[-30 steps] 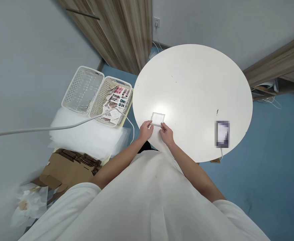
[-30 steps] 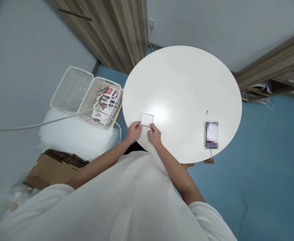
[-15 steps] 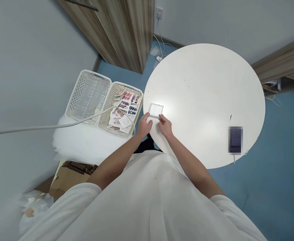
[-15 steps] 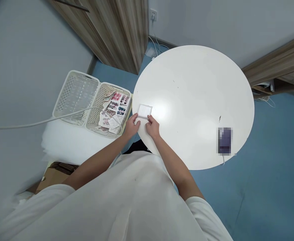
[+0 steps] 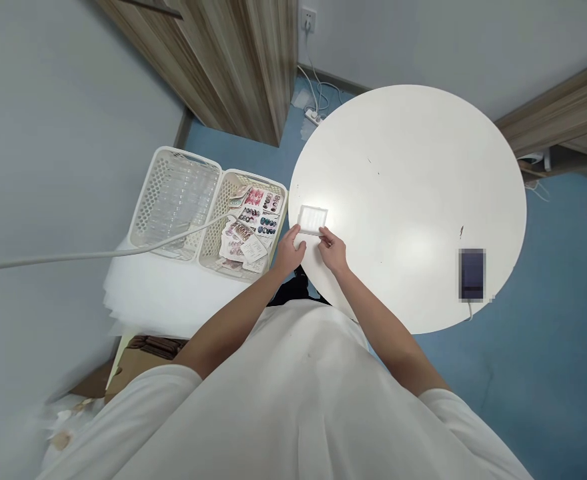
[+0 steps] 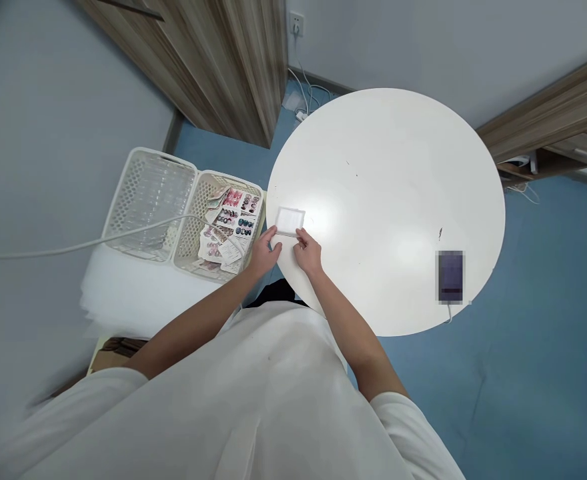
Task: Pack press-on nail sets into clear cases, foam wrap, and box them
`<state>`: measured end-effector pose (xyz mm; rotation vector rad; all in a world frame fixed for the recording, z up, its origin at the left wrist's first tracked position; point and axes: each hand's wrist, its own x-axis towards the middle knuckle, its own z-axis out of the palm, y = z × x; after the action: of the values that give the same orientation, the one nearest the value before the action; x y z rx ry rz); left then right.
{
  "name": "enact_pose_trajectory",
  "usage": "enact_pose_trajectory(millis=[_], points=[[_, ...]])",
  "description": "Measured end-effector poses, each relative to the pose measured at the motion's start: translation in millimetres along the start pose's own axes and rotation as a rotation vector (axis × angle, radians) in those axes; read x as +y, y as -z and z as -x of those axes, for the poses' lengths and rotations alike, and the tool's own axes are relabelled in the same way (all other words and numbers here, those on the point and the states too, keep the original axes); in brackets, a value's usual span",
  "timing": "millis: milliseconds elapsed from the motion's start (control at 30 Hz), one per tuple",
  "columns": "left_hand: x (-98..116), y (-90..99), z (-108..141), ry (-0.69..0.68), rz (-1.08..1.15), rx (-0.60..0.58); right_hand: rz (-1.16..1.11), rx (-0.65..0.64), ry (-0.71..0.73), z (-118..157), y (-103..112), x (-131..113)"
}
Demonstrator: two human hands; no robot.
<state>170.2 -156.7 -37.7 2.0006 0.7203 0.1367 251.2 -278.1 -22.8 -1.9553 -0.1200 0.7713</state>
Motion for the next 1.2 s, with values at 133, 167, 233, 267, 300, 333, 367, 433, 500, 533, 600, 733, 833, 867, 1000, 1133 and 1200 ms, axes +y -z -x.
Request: enact_pose_trajectory(millis=[133, 167, 233, 267, 300, 333, 367, 433, 500, 533, 600, 733, 833, 867, 1000, 1133, 1200], points=[[-2.3, -1.3, -0.9, -0.003, 0.018, -0.003, 0.018, 0.008, 0.019, 0.9, 1.2, 0.1], [-3.6, -2.1, -1.1, -0.005, 0.024, -0.004, 0.027, 0.005, 0.031, 1.3, 1.4, 0.7], [-6.5, -4.1, -1.4, -0.011, 0.041, -0.004, 0.052, -0.001, 0.058, 2.0, 1.3, 2.6], [-8.0, -5.2, -1.4, -0.014, 0.053, -0.002, 0.067, -0.008, 0.076, 2.3, 1.1, 4.0], [-9.3, -6.3, -1.3, -0.016, 0.067, 0.002, 0.084, -0.017, 0.098, 2.5, 0.8, 5.6], [-10.3, -7.3, -1.0, -0.016, 0.082, 0.007, 0.104, -0.027, 0.124, 2.8, 0.4, 7.3], [-10.9, -8.2, -0.4, -0.013, 0.099, 0.013, 0.126, -0.039, 0.153, 3.0, 0.1, 9.0], [-10.9, -9.3, 1.5, 0.002, 0.137, 0.019, 0.176, -0.062, 0.203, 3.8, 0.0, 12.3], [-9.7, -9.8, 4.6, 0.02, 0.18, 0.014, 0.217, -0.081, 0.234, 5.3, 0.8, 14.9], [-8.9, -9.9, 6.5, 0.028, 0.2, 0.012, 0.229, -0.091, 0.243, 6.5, 1.7, 15.9], [-7.6, -10.4, 10.8, 0.045, 0.233, 0.009, 0.232, -0.115, 0.261, 9.8, 4.6, 17.5], [-5.3, -11.9, 21.6, 0.101, 0.274, 0.024, 0.188, -0.151, 0.296, 21.5, 15.0, 19.5], [0.4, -11.3, 33.4, 0.125, 0.3, 0.069, 0.127, -0.156, 0.316, 33.8, 26.4, 20.5], [3.7, -10.9, 38.5, 0.123, 0.307, 0.084, 0.105, -0.157, 0.329, 38.3, 30.5, 20.7], [21.4, -14.1, 64.1, 0.145, 0.356, 0.183, 0.028, -0.186, 0.377, 54.5, 46.1, 21.0], [35.9, -26.2, 91.2, 0.221, 0.4, 0.308, -0.004, -0.255, 0.371, 65.0, 54.3, 20.8], [38.1, -29.9, 105.6, 0.237, 0.407, 0.348, -0.004, -0.304, 0.375, 69.1, 53.3, 20.7]])
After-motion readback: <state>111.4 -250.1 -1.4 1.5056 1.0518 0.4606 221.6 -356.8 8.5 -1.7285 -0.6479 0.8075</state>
